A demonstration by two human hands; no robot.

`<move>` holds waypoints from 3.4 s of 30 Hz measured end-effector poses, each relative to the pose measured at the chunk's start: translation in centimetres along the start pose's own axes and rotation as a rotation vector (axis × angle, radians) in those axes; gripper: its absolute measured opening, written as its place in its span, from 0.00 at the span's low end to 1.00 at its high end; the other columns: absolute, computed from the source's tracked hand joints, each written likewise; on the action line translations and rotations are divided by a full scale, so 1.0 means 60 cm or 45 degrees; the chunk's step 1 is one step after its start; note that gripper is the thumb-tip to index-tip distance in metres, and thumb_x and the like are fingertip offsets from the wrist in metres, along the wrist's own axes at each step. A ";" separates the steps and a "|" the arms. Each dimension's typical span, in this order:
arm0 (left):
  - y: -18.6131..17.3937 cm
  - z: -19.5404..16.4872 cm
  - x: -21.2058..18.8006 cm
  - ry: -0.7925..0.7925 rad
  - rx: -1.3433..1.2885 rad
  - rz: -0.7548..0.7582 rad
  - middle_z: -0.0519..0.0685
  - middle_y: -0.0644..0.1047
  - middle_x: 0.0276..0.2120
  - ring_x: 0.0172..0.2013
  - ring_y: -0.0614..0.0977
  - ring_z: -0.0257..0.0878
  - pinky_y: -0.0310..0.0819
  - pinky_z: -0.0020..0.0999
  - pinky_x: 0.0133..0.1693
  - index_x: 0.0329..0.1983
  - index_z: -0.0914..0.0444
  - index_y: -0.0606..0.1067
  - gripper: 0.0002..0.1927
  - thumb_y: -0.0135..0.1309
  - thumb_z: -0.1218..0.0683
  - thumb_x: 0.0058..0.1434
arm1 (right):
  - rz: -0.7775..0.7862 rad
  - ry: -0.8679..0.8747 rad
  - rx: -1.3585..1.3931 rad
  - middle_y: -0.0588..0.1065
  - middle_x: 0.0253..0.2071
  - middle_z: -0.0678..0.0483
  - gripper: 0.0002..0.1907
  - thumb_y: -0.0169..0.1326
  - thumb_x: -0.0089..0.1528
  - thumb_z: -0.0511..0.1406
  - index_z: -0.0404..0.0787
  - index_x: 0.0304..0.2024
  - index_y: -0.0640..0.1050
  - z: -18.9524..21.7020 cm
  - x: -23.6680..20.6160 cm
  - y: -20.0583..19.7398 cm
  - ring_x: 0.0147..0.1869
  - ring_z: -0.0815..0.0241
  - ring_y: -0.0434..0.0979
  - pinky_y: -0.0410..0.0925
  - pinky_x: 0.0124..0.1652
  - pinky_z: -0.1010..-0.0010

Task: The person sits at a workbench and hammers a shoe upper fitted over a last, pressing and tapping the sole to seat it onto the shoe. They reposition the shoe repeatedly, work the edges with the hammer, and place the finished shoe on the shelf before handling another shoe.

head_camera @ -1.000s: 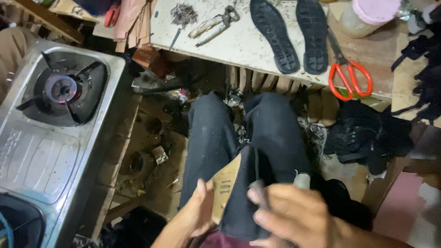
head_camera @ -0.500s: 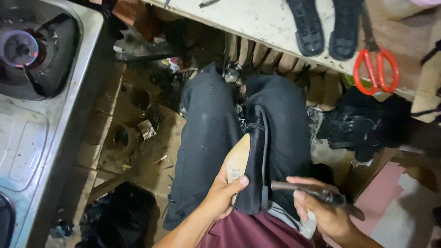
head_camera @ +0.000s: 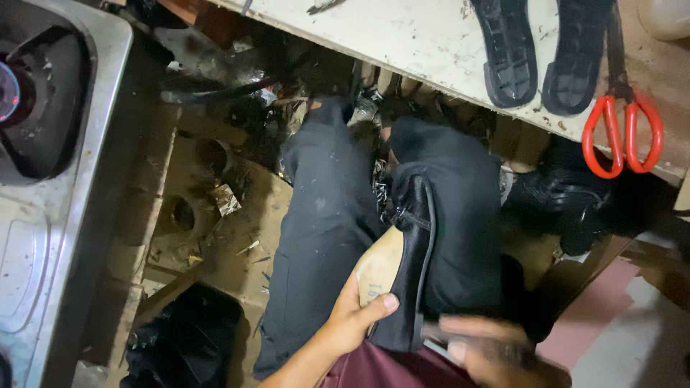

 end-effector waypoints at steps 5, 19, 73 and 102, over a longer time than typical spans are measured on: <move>-0.007 0.011 0.002 0.006 0.002 -0.039 0.52 0.72 0.62 0.62 0.72 0.40 0.63 0.38 0.65 0.72 0.68 0.59 0.36 0.56 0.58 0.62 | -0.061 -0.258 -0.206 0.87 0.38 0.46 0.17 0.68 0.49 0.28 0.37 0.42 0.85 -0.011 -0.044 0.024 0.41 0.57 0.87 0.76 0.44 0.69; 0.053 -0.056 -0.032 0.076 0.207 0.069 0.51 0.71 0.66 0.66 0.70 0.39 0.60 0.36 0.66 0.72 0.67 0.62 0.37 0.59 0.55 0.61 | -0.071 -0.069 -0.053 0.83 0.43 0.47 0.26 0.66 0.51 0.31 0.38 0.53 0.80 -0.086 -0.093 -0.023 0.45 0.57 0.87 0.76 0.47 0.68; 0.017 -0.263 0.047 0.559 1.007 -0.262 0.48 0.79 0.40 0.40 0.77 0.32 0.73 0.26 0.46 0.60 0.64 0.75 0.22 0.57 0.55 0.62 | -0.304 -1.544 0.149 0.74 0.31 0.50 0.15 0.62 0.63 0.38 0.41 0.44 0.69 0.236 -0.066 -0.087 0.33 0.58 0.78 0.74 0.35 0.62; 0.067 -0.293 0.013 0.852 1.310 -0.005 0.53 0.76 0.52 0.55 0.75 0.41 0.67 0.38 0.56 0.64 0.67 0.68 0.41 0.70 0.57 0.46 | -0.821 -0.840 -0.816 0.77 0.23 0.42 0.13 0.61 0.56 0.41 0.38 0.36 0.81 0.061 0.019 -0.044 0.25 0.39 0.78 0.70 0.26 0.54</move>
Point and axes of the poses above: each hand's wrist, its own x-axis towards the middle knuckle, its own y-axis out of the palm, z = x × y, the point moved 4 cm from there along x, towards the middle knuckle
